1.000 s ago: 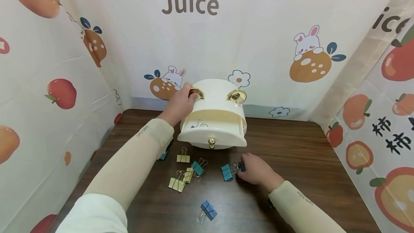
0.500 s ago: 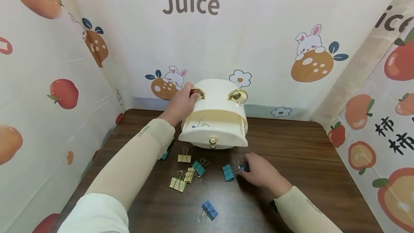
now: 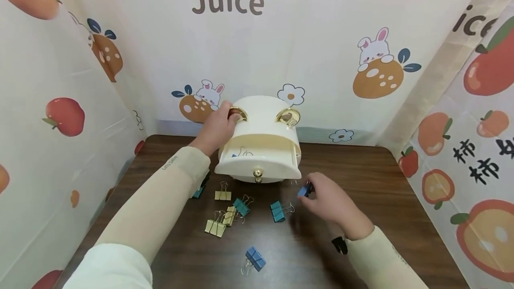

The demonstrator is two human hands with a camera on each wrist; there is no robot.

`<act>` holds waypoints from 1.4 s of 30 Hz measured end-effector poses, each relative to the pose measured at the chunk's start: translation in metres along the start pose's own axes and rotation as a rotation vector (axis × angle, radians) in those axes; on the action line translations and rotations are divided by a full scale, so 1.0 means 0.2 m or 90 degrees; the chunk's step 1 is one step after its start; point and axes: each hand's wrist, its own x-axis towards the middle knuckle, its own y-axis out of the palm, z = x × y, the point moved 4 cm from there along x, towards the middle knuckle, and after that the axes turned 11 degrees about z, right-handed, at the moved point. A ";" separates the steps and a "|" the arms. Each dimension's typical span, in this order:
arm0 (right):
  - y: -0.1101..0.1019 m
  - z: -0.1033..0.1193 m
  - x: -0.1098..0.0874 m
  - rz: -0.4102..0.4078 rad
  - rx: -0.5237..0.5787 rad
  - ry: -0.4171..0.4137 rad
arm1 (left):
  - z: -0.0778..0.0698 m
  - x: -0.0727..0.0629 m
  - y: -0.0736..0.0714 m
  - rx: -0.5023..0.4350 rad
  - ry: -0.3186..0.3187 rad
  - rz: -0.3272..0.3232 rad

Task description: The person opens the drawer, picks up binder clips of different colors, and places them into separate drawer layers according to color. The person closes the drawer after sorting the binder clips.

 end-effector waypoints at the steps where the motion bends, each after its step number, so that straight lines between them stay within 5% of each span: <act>1: -0.03 0.01 0.00 -0.007 0.002 0.001 | 0.00 0.00 0.00 0.001 0.002 -0.002; 9: -0.22 0.07 -0.05 -0.052 0.024 0.006 | 0.00 0.00 -0.01 -0.002 -0.002 0.003; 23: -0.37 0.19 -0.04 -0.215 0.049 -0.099 | 0.00 0.00 -0.01 -0.003 0.001 0.002; 32: -0.42 0.27 0.01 -0.188 0.060 -0.113 | 0.00 -0.01 -0.01 -0.003 -0.005 0.009; 42: -0.47 0.37 0.13 -0.096 0.054 -0.091 | -0.01 -0.01 -0.01 0.001 -0.003 0.007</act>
